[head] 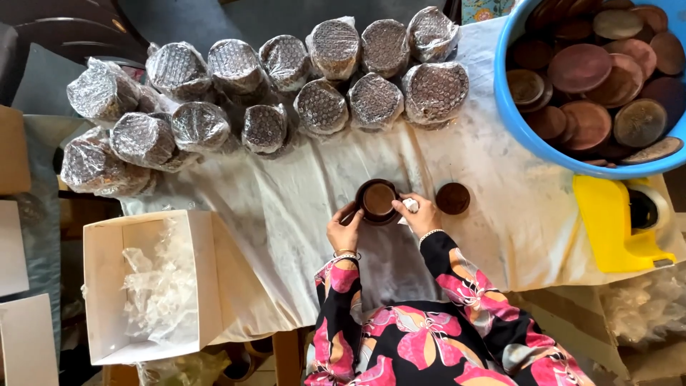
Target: The person wraps small brown clay pots or dishes in plastic film and places them individually into clear plastic bags at a packing workstation.
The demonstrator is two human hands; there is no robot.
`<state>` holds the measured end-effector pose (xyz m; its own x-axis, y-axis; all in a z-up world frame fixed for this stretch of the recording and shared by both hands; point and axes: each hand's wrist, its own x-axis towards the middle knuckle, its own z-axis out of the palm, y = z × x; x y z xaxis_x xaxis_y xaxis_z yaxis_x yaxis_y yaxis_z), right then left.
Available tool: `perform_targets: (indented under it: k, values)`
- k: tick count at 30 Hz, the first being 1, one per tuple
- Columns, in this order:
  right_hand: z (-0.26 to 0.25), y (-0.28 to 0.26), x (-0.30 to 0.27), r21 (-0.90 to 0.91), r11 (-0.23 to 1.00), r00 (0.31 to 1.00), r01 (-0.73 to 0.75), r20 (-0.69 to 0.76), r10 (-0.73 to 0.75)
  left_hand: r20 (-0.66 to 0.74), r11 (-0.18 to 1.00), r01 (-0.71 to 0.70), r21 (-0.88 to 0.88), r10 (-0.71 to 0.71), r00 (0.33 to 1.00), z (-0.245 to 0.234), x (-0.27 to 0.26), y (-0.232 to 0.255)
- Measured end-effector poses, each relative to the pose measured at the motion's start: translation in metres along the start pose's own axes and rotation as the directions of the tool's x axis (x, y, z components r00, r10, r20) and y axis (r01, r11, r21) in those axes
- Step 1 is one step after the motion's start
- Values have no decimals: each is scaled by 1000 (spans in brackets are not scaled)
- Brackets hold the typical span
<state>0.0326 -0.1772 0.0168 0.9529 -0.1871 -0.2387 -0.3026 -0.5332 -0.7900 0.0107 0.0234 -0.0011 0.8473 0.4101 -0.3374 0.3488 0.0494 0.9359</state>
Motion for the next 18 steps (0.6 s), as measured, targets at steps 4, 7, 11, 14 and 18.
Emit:
perform_targets:
  k: [4, 7, 11, 14, 18]
  values:
    - [-1, -3, -3, 5, 1000, 1000, -19, 9, 19, 5, 1000, -12, -5, 12, 1000, -3, -1, 5]
    - [1, 3, -2, 32, 999, 1000, 12, -6, -12, 1, 998, -31, 56, 31, 1000, -1, -5, 10]
    - [1, 10, 3, -79, 997, 999, -25, -42, 22, 14, 995, -101, -18, 101, 995, 9, -3, -7]
    - [-10, -5, -4, -106, 993, 999, -46, -32, 42, 51, 990, -110, -91, 115, 992, 8, -11, 4]
    - [-24, -23, -16, -93, 995, 995, -46, -89, 38, 96, 991, 4, -135, 9, 995, 14, -18, 17]
